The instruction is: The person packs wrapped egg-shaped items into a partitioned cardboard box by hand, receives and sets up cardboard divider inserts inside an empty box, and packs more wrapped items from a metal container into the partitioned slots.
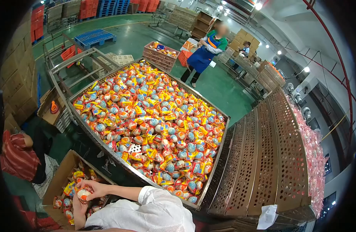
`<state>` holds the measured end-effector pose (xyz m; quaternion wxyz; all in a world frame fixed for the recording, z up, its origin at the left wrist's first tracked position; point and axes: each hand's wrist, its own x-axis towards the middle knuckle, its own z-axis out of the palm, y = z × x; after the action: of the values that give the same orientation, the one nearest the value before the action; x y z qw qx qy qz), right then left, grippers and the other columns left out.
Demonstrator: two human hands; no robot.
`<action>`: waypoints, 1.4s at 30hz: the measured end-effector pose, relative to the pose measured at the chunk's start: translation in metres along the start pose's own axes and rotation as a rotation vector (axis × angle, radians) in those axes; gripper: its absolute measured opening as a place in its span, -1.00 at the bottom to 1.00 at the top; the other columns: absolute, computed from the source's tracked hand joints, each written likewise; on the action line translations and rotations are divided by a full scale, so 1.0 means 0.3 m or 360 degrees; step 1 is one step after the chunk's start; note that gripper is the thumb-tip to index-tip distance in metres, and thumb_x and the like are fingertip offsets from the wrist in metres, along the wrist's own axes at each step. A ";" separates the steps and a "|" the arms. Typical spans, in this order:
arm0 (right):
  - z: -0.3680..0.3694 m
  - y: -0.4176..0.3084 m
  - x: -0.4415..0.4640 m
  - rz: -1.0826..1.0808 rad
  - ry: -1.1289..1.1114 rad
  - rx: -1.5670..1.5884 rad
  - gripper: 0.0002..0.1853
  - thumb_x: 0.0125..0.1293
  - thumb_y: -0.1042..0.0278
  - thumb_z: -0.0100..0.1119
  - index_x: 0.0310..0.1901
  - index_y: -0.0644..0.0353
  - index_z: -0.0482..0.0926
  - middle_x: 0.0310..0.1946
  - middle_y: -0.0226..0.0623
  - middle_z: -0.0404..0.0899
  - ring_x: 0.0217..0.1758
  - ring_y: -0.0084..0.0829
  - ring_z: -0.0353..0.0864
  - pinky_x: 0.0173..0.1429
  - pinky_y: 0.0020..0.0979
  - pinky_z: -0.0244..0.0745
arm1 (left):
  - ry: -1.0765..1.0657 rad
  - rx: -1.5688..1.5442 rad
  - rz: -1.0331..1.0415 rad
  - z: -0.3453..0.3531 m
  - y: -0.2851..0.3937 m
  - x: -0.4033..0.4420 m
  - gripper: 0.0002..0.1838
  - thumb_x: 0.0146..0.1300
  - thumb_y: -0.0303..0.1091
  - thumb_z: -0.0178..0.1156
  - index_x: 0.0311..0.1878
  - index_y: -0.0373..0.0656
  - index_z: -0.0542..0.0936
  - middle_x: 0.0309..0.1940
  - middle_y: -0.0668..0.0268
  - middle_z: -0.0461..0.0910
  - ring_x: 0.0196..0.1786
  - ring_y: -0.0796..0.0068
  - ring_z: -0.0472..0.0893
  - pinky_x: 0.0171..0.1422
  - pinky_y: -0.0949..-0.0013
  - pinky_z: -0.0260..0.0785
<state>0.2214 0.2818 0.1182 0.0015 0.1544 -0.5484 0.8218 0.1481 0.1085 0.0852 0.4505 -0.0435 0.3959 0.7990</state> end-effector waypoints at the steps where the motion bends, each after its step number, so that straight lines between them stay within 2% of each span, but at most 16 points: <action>1: -0.004 0.005 -0.001 -0.0023 -0.0007 -0.0034 -0.52 0.01 0.33 0.37 -0.11 0.22 0.30 0.16 -0.19 0.21 0.26 -0.39 0.18 0.29 -0.36 0.11 | 0.0028 -0.0035 -0.0046 0.007 -0.001 -0.006 -0.60 0.37 -0.10 -0.17 0.08 -0.18 0.36 -0.06 0.20 0.50 -0.06 0.32 0.54 -0.01 0.29 0.47; 5: -0.017 0.008 -0.002 -0.0070 -0.0086 0.0107 -0.51 0.00 0.33 0.39 -0.12 0.21 0.30 0.17 -0.16 0.21 0.27 -0.36 0.17 0.29 -0.34 0.11 | -0.0042 -0.0088 -0.0139 0.046 -0.005 -0.020 -0.62 0.35 -0.12 -0.12 0.07 -0.19 0.37 -0.11 0.16 0.53 -0.10 0.29 0.57 -0.06 0.28 0.49; 7: -0.030 0.014 -0.006 -0.0015 -0.0153 0.0008 -0.48 -0.05 0.39 0.41 -0.12 0.19 0.28 0.17 -0.19 0.24 0.11 -0.46 0.30 0.21 -0.39 0.22 | -0.0034 -0.0099 -0.0092 0.073 -0.005 -0.029 -0.63 0.35 -0.14 -0.12 0.06 -0.20 0.38 -0.12 0.15 0.53 -0.11 0.28 0.58 -0.07 0.28 0.50; 10: -0.020 -0.001 -0.017 0.0033 -0.0125 0.0222 -0.48 -0.03 0.37 0.41 -0.09 0.20 0.29 0.15 -0.21 0.27 0.09 -0.48 0.32 0.20 -0.38 0.23 | -0.0094 -0.0066 -0.0064 0.078 -0.014 -0.035 -0.65 0.34 -0.21 -0.12 0.06 -0.22 0.38 -0.10 0.14 0.52 -0.08 0.28 0.57 -0.04 0.28 0.49; 14: -0.016 -0.016 -0.033 0.0030 -0.0104 0.0224 -0.46 -0.02 0.34 0.41 -0.04 0.19 0.30 0.12 -0.24 0.28 0.09 -0.50 0.33 0.19 -0.41 0.25 | -0.0075 -0.0256 -0.0097 0.090 -0.024 -0.034 -0.65 0.31 -0.29 -0.12 0.08 -0.28 0.35 -0.05 0.11 0.49 -0.02 0.23 0.53 0.05 0.22 0.45; 16: -0.023 -0.032 -0.039 -0.0088 -0.0105 0.0049 -0.42 0.01 0.24 0.39 0.01 0.21 0.30 0.15 -0.20 0.26 0.16 -0.47 0.28 0.21 -0.41 0.22 | -0.0095 -0.0299 -0.0100 0.093 -0.038 -0.038 -0.66 0.31 -0.35 -0.11 0.09 -0.31 0.31 -0.02 0.09 0.46 0.02 0.19 0.51 0.10 0.18 0.42; 20: -0.037 -0.046 -0.045 -0.0062 -0.0150 -0.0084 -0.42 0.01 0.25 0.39 0.02 0.22 0.31 0.07 -0.27 0.31 0.10 -0.52 0.32 0.17 -0.45 0.26 | -0.0009 -0.0311 -0.0144 0.084 -0.042 -0.039 -0.67 0.32 -0.30 -0.14 0.04 -0.30 0.36 -0.08 0.10 0.50 -0.04 0.22 0.54 0.05 0.21 0.45; 22: -0.044 -0.031 -0.054 0.0175 -0.0085 0.0009 -0.41 0.01 0.27 0.39 0.03 0.22 0.30 -0.01 -0.33 0.34 0.03 -0.56 0.35 0.12 -0.49 0.28 | -0.0026 -0.0295 -0.0181 0.077 -0.047 -0.032 -0.68 0.33 -0.29 -0.16 0.03 -0.28 0.37 -0.09 0.11 0.51 -0.06 0.25 0.55 0.03 0.23 0.46; 25: -0.034 -0.035 -0.064 0.0101 0.0003 -0.0114 -0.36 0.02 0.29 0.37 0.09 0.21 0.24 -0.04 -0.34 0.34 -0.01 -0.58 0.35 0.12 -0.51 0.29 | 0.0064 -0.0456 -0.0233 0.060 -0.075 -0.007 -0.64 0.31 -0.21 -0.15 0.02 -0.26 0.40 -0.18 0.17 0.56 -0.15 0.30 0.59 -0.13 0.31 0.54; 29: -0.024 -0.030 -0.077 0.0022 0.0118 -0.0462 -0.26 0.05 0.32 0.34 0.21 0.21 0.12 0.00 -0.27 0.33 0.06 -0.49 0.33 0.19 -0.46 0.23 | 0.0350 -0.0175 -0.0075 0.116 -0.092 -0.007 -0.69 0.35 -0.24 -0.19 -0.02 -0.22 0.41 -0.17 0.23 0.53 -0.13 0.36 0.56 -0.05 0.33 0.47; 31: -0.014 -0.049 -0.082 0.0083 0.0149 -0.0352 -0.21 0.05 0.33 0.33 0.25 0.20 0.06 0.02 -0.24 0.32 0.09 -0.46 0.32 0.22 -0.44 0.20 | 0.0526 -0.0035 0.0010 0.106 -0.103 -0.002 -0.72 0.36 -0.25 -0.18 -0.05 -0.21 0.42 -0.17 0.25 0.51 -0.13 0.40 0.54 -0.02 0.35 0.42; 33: -0.012 -0.057 -0.078 0.0141 0.0181 -0.0241 -0.16 0.05 0.35 0.32 0.30 0.20 0.00 0.03 -0.21 0.31 0.12 -0.43 0.31 0.25 -0.42 0.18 | 0.0685 0.0685 0.0508 0.061 -0.116 0.007 -0.73 0.38 -0.29 -0.19 -0.05 -0.25 0.41 -0.14 0.25 0.45 -0.08 0.42 0.47 0.07 0.40 0.30; 34: -0.013 -0.054 -0.074 0.0030 0.0239 -0.0413 -0.14 0.04 0.34 0.32 0.31 0.20 0.00 0.04 -0.19 0.31 0.12 -0.39 0.31 0.24 -0.41 0.18 | 0.0687 0.0686 0.0507 0.044 -0.124 0.006 -0.73 0.38 -0.29 -0.19 -0.05 -0.25 0.41 -0.14 0.25 0.45 -0.08 0.42 0.47 0.07 0.40 0.30; 36: -0.018 -0.044 -0.067 -0.0079 0.0299 -0.0579 -0.13 0.04 0.34 0.32 0.33 0.20 -0.01 0.05 -0.16 0.31 0.12 -0.36 0.32 0.24 -0.40 0.18 | 0.0624 0.1497 0.1107 0.070 -0.114 -0.016 -0.73 0.40 -0.33 -0.20 -0.02 -0.30 0.38 -0.09 0.20 0.39 -0.02 0.40 0.39 0.13 0.40 0.20; 39: -0.034 -0.050 -0.054 -0.0066 0.0381 -0.0756 -0.30 0.05 0.29 0.31 0.22 0.22 0.22 0.05 -0.13 0.31 0.11 -0.25 0.34 0.19 -0.39 0.22 | 0.0558 0.1730 0.1087 0.144 -0.102 -0.054 -0.71 0.40 -0.34 -0.21 0.04 -0.33 0.35 -0.03 0.17 0.36 0.05 0.34 0.36 0.17 0.38 0.16; 42: -0.044 -0.044 -0.050 -0.0038 0.0375 -0.0749 -0.34 0.05 0.28 0.31 0.18 0.22 0.26 0.04 -0.16 0.33 0.10 -0.28 0.36 0.17 -0.40 0.24 | 0.0527 0.1772 0.1053 0.118 -0.117 -0.039 -0.71 0.40 -0.36 -0.19 0.06 -0.33 0.34 -0.02 0.17 0.37 0.06 0.37 0.38 0.17 0.38 0.19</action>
<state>0.2347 0.3015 0.1217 0.1110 0.0595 -0.7186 0.6839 0.1916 0.1342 0.0936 0.0701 0.1971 0.8057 0.5542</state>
